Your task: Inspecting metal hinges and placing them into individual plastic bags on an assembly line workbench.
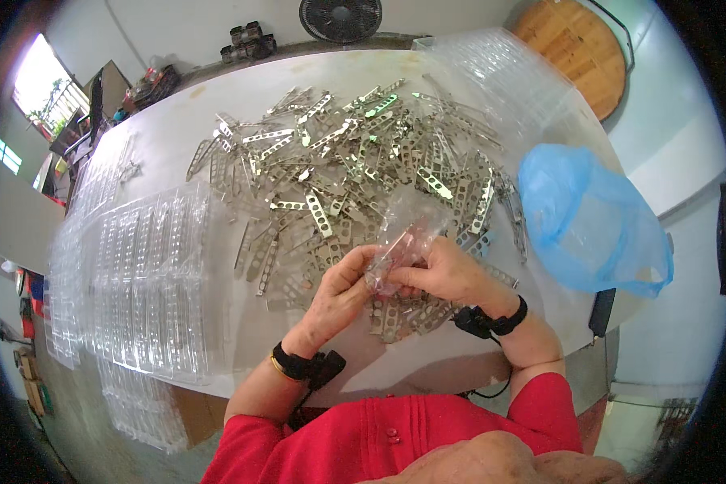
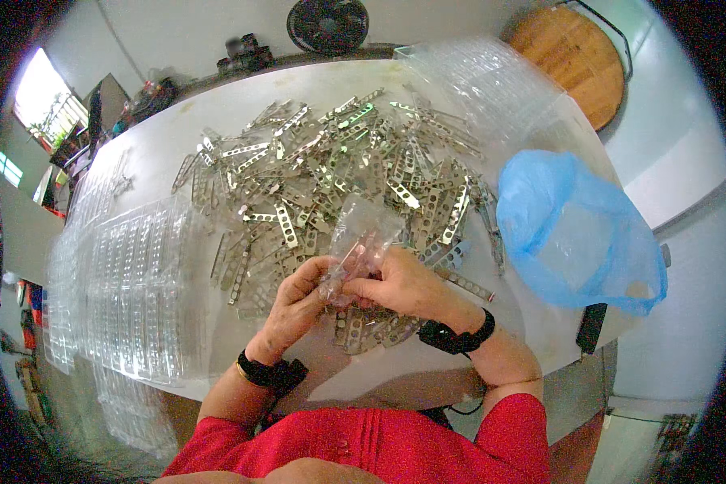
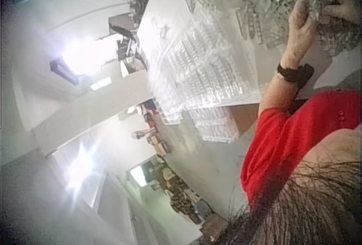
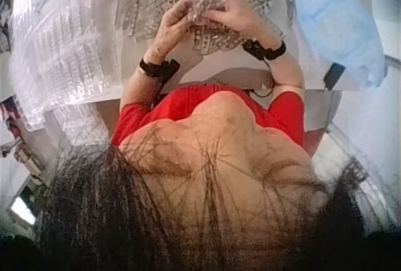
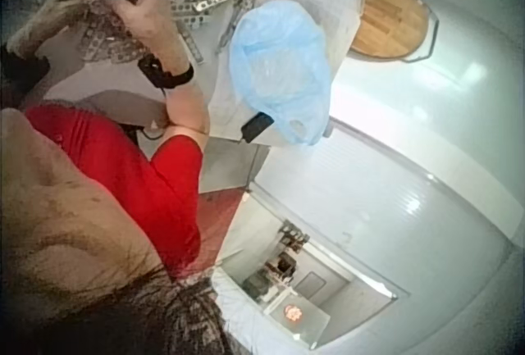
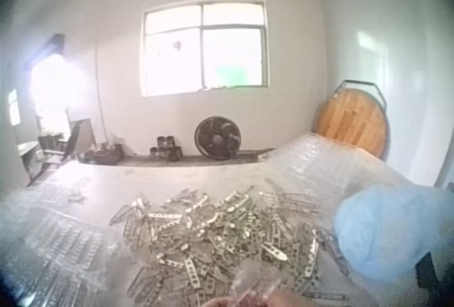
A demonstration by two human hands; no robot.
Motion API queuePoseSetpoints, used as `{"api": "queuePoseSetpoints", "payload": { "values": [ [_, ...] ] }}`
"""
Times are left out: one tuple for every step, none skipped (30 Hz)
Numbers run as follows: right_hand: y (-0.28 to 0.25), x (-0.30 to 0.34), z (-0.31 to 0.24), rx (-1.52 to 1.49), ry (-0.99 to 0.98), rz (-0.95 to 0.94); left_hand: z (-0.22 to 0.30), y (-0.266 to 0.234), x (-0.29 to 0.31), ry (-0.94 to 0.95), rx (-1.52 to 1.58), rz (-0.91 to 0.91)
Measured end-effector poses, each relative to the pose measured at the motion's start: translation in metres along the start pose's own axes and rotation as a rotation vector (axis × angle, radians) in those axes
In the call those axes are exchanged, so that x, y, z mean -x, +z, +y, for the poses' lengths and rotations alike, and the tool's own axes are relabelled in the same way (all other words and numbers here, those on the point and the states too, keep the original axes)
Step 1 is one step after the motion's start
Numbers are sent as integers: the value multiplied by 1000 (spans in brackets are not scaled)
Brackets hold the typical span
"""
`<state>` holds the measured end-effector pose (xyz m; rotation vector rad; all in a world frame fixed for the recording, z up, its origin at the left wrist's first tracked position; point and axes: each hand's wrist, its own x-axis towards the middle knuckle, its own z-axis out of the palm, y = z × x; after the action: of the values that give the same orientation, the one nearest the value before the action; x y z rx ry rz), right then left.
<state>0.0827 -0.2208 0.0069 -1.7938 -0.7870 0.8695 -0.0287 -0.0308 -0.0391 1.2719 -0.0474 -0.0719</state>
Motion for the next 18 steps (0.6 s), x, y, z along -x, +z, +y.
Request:
{"api": "queuePoseSetpoints", "payload": {
  "values": [
    [-2,0,-1,68,-57,-13,0,0,0,-2,0,0],
    [-3,2,-2,67,-57,-13,0,0,0,-16,15,14],
    [-4,4,-2,56,-90,75,1,-1,0,-30,30,27],
    [-5,6,-2,46,-121,164,1,0,0,-32,32,28],
    [-7,7,-3,46,-120,162,2,0,-1,-26,37,31],
    [-10,7,-4,-39,-53,170,2,0,-1,-21,42,34],
    [-12,7,-5,-124,12,178,2,0,-1,-21,43,35],
    [-11,6,-3,-124,13,177,2,0,-1,-21,41,31],
    [-10,4,0,-159,-28,163,3,0,-1,-20,39,27],
    [-8,2,2,-194,-68,149,2,0,-2,-21,40,27],
    [-6,1,3,-194,-67,149,1,0,-3,-17,39,18],
    [-3,1,5,-214,-90,152,1,0,-3,-14,37,9],
    [-2,1,4,-233,-114,155,1,0,-3,-14,37,9],
    [-2,1,4,-233,-114,155,1,1,-3,-4,71,1],
    [-1,1,4,-229,-97,128,1,2,-2,6,106,-8],
    [-1,1,3,-224,-79,102,1,2,-3,5,106,-9],
    [1,0,2,-224,-78,103,1,3,-3,15,117,-3],
    [3,0,1,-248,-61,116,0,4,-3,25,129,3]
  ]
}}
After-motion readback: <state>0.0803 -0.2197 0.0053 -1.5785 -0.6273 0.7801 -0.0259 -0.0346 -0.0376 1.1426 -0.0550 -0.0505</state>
